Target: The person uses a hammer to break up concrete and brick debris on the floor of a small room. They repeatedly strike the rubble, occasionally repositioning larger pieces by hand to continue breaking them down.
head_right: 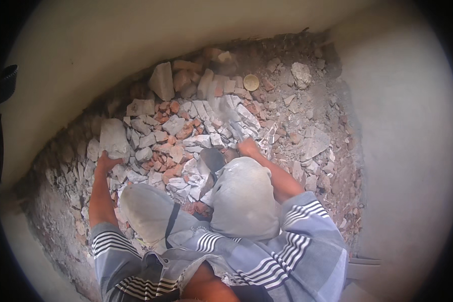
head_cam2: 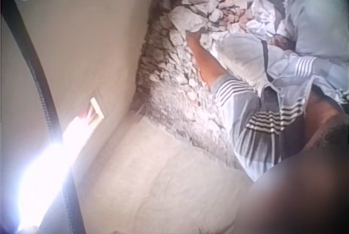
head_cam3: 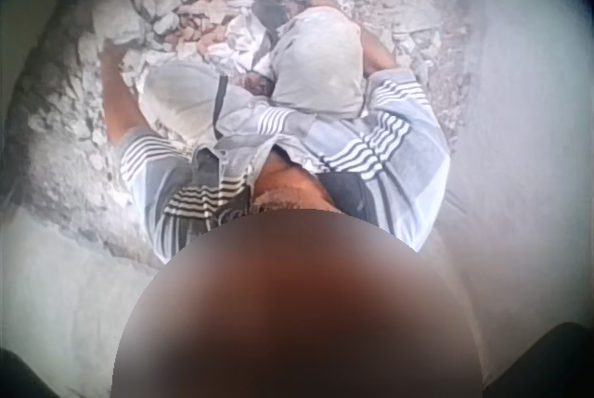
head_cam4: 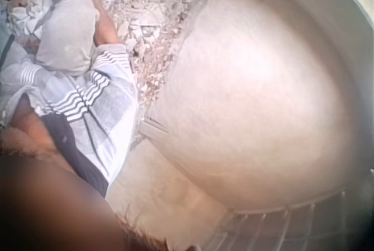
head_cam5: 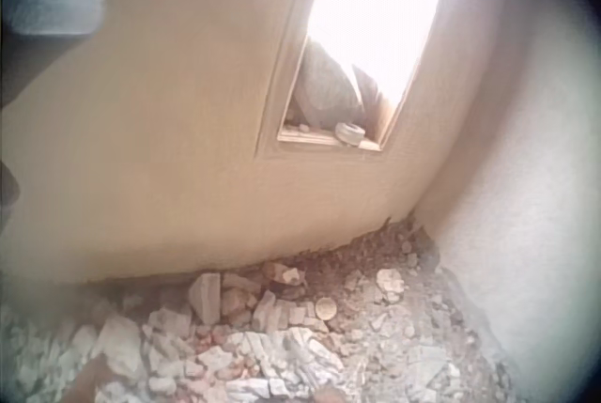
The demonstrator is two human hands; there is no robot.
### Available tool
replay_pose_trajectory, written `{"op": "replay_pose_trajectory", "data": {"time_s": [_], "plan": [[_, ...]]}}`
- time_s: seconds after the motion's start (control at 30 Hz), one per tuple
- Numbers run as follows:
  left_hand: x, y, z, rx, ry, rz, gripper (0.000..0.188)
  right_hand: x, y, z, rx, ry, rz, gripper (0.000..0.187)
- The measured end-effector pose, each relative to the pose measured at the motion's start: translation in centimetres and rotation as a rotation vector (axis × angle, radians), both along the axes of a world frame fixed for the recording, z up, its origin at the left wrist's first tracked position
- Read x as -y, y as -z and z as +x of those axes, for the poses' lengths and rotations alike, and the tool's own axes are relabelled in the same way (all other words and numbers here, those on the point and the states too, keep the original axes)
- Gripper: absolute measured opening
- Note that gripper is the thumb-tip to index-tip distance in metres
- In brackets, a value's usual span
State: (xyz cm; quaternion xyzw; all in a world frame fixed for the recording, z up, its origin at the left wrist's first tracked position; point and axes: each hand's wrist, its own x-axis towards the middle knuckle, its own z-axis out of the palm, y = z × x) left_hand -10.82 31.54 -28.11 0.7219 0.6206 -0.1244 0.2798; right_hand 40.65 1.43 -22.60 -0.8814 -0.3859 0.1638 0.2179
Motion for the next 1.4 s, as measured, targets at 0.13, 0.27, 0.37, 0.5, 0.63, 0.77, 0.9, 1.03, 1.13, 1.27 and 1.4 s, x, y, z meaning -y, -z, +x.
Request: {"op": "replay_pose_trajectory", "data": {"time_s": [0.13,0.27,0.37,0.5,0.63,0.77,0.9,1.03,1.13,1.27,1.4], "plan": [[0.3,0.4,-0.5,0.017,0.017,0.022,0.111,3.1,6.6,-1.1,-0.299,0.045,-0.474,0.045],[-0.7,0.9,-0.1,0.035,0.018,0.024,0.112,-3.5,-7.2,4.6,0.089,-0.01,0.208,0.05],[-1.2,0.9,0.5,-0.03,0.013,0.011,0.113,-8.7,-19.0,7.0,-0.391,0.014,0.765,0.03],[-1.1,0.6,0.7,-0.04,0.013,-0.016,0.116,-9.2,-15.9,3.2,0.01,-0.134,0.936,0.022],[-1.0,0.5,0.1,-0.013,0.002,-0.019,0.118,-2.6,0.8,-1.2,-0.182,-0.096,-0.493,0.05],[-1.2,1.1,-0.1,-0.014,0.022,0.014,0.115,-0.6,5.4,0.1,-0.258,-0.048,-0.451,0.041],[-0.6,1.4,0.1,0.015,0.031,0.045,0.111,-6.4,-8.5,1.8,-0.293,-0.118,0.097,0.045],[-0.4,0.6,0.5,0.011,-0.001,0.041,0.11,-13.4,-19.9,1.4,-0.815,-0.301,0.965,0.033],[-0.5,0.2,0.5,-0.003,-0.007,0.011,0.111,-12.3,-15.4,0.4,-0.636,-0.216,1.098,0.03],[-0.4,0.8,0.1,0.036,0.012,0.036,0.11,-1.9,0.7,-1.9,-0.082,-0.173,-0.604,0.039],[-0.1,1.6,-0.3,-0.007,0.02,0.078,0.112,0.4,4.6,-0.5,-0.105,-0.435,-0.523,0.032]]}}
